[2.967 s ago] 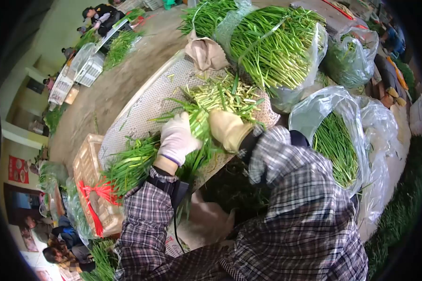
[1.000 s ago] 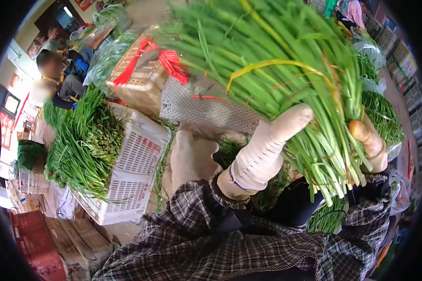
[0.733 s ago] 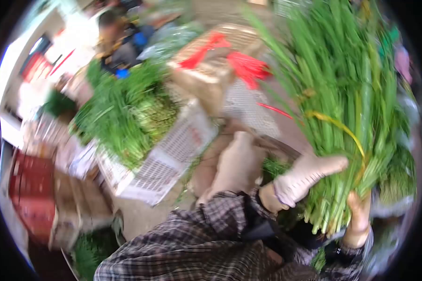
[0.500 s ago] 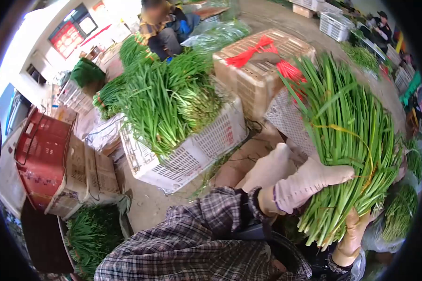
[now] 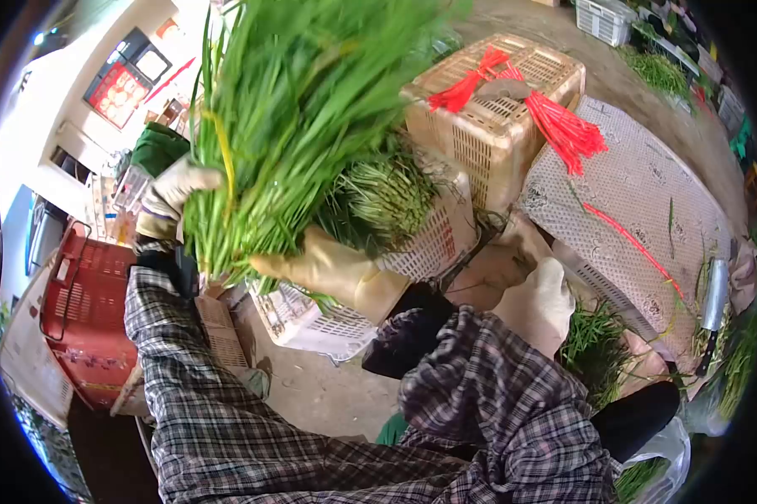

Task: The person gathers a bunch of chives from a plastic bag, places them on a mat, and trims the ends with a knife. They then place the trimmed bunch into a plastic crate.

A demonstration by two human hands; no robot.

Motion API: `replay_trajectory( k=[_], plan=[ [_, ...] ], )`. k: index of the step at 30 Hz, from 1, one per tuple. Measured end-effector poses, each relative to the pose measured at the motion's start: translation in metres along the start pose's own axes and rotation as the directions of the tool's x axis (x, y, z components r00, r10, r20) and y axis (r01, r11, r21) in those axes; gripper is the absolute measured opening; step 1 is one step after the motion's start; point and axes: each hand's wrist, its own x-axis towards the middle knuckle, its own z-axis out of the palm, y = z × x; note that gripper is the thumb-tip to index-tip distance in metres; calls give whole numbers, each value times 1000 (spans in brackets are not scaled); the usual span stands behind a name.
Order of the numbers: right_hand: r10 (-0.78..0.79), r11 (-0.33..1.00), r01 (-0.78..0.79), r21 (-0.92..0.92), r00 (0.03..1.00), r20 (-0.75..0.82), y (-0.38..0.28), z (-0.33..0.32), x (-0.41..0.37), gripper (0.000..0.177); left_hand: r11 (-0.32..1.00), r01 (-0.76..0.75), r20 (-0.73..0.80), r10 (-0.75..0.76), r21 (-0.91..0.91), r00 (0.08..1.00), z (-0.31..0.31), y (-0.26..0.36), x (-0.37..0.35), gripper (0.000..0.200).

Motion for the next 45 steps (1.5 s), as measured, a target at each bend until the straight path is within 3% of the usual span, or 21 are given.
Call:
replay_trajectory(
  k=[1, 3, 5, 7, 12, 13, 14, 17, 21, 23, 24, 25, 27, 31, 32, 34, 36, 37, 42, 43, 45],
  plan=[
    [183, 981, -178, -81, 981, 58, 17, 5, 7, 70, 988, 149, 1, -149, 29, 989, -5, -39, 11, 57],
    [345, 938, -332, -99, 917, 201, 57, 7, -9, 111, 764, 358, -27, -409, 537, 912, 25, -95, 25, 52],
    [438, 898, -433, -76, 870, 226, 78, 5, -32, 96, 855, 176, 0, -201, 488, 980, 54, -179, 39, 49],
    [443, 897, -437, -70, 887, 129, 123, 6, -48, 83, 938, 304, -67, -296, 169, 953, 30, -255, 43, 52],
    [395, 906, -378, -193, 917, 60, 119, -1, -54, 60, 756, 530, -193, -495, 385, 847, 61, -152, 21, 90],
    [371, 916, -353, -189, 926, 69, 118, -1, -58, 59, 860, 487, -240, -445, 156, 863, 64, -158, 20, 104],
    [351, 925, -333, -184, 933, 77, 119, -2, -64, 58, 834, 484, -324, -395, 267, 860, 66, -163, 17, 105],
    [323, 925, -297, -238, 943, 76, 129, 1, -90, 54, 967, 250, -278, -253, -49, 926, 60, -162, 13, 94],
    [316, 901, -260, -349, 942, 115, 125, 2, -123, 55, 821, 37, -281, -236, -569, 930, 68, -112, 5, 108],
    [385, 879, -328, -346, 917, 107, 111, 0, -141, 59, 922, 21, -271, -135, -386, 953, 94, -94, 5, 131],
    [431, 870, -391, -299, 899, 79, 108, 1, -151, 61, 994, 67, -372, -30, 85, 928, 110, -116, 11, 138],
    [423, 879, -384, -282, 902, 89, 114, 4, -157, 62, 837, 131, -408, 118, 532, 905, 126, -138, 18, 145],
    [412, 893, -382, -239, 907, 86, 129, 8, -170, 62, 508, 460, -495, -74, 728, 866, 182, -87, 11, 152],
    [413, 875, -373, -308, 907, 76, 113, -2, -182, 57, 824, 84, -476, 237, 560, 847, 144, -134, 20, 115],
    [297, 914, -293, -281, 954, -28, 123, -2, -190, 50, 989, -93, -425, 34, -119, 905, 144, -124, 20, 103],
    [276, 907, -317, -277, 945, -178, 114, -12, -206, 46, 988, -112, -391, 63, -103, 918, 119, -167, 41, 101],
    [315, 876, -372, -307, 923, -221, 97, -31, -223, 45, 972, -7, -442, 114, 236, 890, 110, -179, 42, 114],
    [256, 877, -352, -327, 919, -301, 90, -38, -237, 45, 898, 82, -477, 151, 432, 866, 106, -186, 40, 122],
    [50, 767, -439, -468, 768, -638, 44, -59, -321, 45, 542, 508, -606, 4, 670, 795, 132, -142, 34, 134],
    [-39, 721, -472, -507, 703, -710, 41, -61, -342, 44, 568, 412, -602, 193, 712, 775, 151, -114, 30, 126],
    [-160, 639, -543, -545, 599, -785, 33, -67, -387, 38, 568, 287, -542, 350, 772, 764, 197, -47, 35, 115]
  ],
)
